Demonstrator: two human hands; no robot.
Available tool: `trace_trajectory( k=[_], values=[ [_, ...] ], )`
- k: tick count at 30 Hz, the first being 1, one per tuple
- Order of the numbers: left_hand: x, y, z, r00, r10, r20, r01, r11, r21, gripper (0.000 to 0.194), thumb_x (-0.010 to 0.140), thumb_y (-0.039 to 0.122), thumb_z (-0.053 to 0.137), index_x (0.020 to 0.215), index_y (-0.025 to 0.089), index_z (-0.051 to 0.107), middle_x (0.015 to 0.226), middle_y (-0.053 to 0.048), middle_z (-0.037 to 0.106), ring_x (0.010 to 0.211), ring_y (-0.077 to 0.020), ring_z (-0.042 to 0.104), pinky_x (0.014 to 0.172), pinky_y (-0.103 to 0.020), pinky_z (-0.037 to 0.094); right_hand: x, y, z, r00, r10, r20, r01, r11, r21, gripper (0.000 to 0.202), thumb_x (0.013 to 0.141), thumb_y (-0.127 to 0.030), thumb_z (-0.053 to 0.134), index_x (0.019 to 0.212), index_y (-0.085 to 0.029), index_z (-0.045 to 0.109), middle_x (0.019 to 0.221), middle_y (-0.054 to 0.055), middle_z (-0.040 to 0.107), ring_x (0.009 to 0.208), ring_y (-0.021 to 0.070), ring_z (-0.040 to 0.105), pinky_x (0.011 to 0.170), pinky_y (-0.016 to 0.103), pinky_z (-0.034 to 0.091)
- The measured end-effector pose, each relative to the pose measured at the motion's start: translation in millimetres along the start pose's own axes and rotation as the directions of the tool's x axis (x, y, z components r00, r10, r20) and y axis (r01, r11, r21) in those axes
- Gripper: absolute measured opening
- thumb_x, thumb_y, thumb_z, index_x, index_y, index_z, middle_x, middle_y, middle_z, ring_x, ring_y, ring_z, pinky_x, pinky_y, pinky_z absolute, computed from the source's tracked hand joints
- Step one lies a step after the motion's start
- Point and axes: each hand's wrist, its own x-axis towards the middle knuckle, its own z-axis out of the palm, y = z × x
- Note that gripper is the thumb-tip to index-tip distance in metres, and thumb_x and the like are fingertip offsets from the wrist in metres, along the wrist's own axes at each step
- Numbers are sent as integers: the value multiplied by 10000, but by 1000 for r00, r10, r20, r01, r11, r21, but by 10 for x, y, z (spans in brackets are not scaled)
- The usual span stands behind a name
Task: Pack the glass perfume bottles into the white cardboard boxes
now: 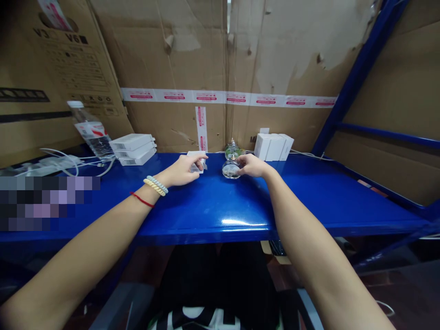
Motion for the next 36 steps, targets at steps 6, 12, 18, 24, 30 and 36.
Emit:
trace_trajectory(
  k=[6,12,18,24,30,36],
  values=[
    [21,48,97,999,-2,34,0,998,57,588,725,193,522,1309,123,498,1276,-129,618,1188,-256,568,1053,-409,405,-27,-145,189,994,-67,88,62,996,60,268,584,-235,745,811,-167,620,666,-22,613,611,137,564,591,268,462],
    [26,111,116,997,-42,58,39,997,63,641,760,303,544,1370,133,440,1362,-142,558,1278,-304,495,1103,-475,313,42,-209,344,986,-157,48,157,988,3,413,580,-306,816,933,-161,659,791,15,687,736,165,628,723,298,523],
    [16,94,26,996,-89,-5,89,996,-3,616,695,240,554,1303,176,477,1049,-62,692,1070,-258,610,1057,-505,306,64,-75,171,975,-3,-221,2,1000,-4,352,616,-178,782,949,-144,676,856,71,688,723,177,638,703,340,560],
    [16,80,42,997,-76,10,76,997,30,577,682,225,547,1258,200,517,1106,-63,677,1124,-270,588,1055,-508,286,27,-113,195,997,-74,14,71,983,170,497,646,-237,791,1116,-161,647,1068,106,680,803,183,659,713,331,580],
    [19,44,66,998,-63,9,63,997,55,541,711,261,563,1248,200,524,1147,-84,669,1148,-275,579,1050,-509,291,72,-78,259,982,-179,-60,176,983,-51,397,668,-204,753,1055,-154,681,925,60,686,749,149,631,765,326,551],
    [17,34,100,998,-43,36,38,992,118,508,767,311,580,1254,179,520,1265,-122,615,1229,-296,521,1062,-517,275,72,-74,271,976,-207,-62,204,978,-50,363,692,-174,708,1053,-147,683,917,67,687,734,149,619,742,319,537]
  ],
)
